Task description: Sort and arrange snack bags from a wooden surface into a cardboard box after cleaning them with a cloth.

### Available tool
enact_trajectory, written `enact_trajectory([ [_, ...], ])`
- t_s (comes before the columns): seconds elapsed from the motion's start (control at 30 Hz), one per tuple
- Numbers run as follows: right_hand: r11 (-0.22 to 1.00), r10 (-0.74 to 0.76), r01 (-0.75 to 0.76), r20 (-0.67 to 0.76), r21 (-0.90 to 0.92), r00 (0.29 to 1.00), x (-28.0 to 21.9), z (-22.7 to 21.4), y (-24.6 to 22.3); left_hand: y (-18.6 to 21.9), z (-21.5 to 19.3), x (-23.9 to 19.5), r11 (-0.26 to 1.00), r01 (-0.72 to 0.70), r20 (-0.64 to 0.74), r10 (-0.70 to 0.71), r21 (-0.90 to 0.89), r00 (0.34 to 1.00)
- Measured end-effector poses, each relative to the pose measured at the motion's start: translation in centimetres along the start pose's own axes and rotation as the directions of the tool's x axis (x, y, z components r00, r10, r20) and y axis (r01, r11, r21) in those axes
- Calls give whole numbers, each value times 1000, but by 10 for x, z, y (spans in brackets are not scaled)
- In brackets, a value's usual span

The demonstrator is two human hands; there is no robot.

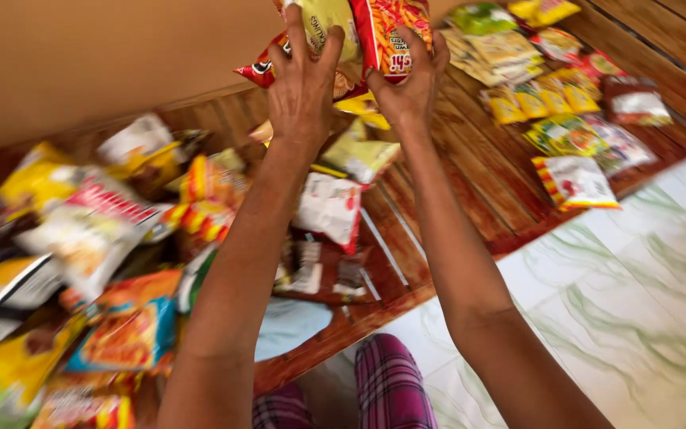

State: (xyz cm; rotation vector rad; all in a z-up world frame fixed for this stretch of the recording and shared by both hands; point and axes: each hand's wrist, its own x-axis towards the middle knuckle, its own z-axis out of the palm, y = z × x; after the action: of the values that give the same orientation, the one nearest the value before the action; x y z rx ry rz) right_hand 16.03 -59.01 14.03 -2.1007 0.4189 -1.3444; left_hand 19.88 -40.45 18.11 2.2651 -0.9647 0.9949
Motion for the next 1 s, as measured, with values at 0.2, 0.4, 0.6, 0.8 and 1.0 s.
enact_trajectory([
  [0.2, 983, -130, 119, 71, 138, 989, -35, 68, -114, -94, -90, -38, 975, 111, -155, -81, 193, 985],
  [0.4, 923, -307, 269, 105, 275, 946, -94, 126, -199, -147, -199, -97, 910, 215, -196, -152, 356, 969],
  [0.6, 835, -433, 330, 154, 440, 888, -158, 141, -272, -191, -267, -167, 851, 306, -152, -266, 428, 952],
  [0.8, 915, -382, 269, 434, 300, 816, -213, 172, -326, -230, -314, -219, 815, 399, -18, -432, 420, 902],
  [1.0, 940, -342, 262, 652, 220, 677, -246, 184, -334, -269, -319, -240, 739, 565, 321, -671, 367, 668],
])
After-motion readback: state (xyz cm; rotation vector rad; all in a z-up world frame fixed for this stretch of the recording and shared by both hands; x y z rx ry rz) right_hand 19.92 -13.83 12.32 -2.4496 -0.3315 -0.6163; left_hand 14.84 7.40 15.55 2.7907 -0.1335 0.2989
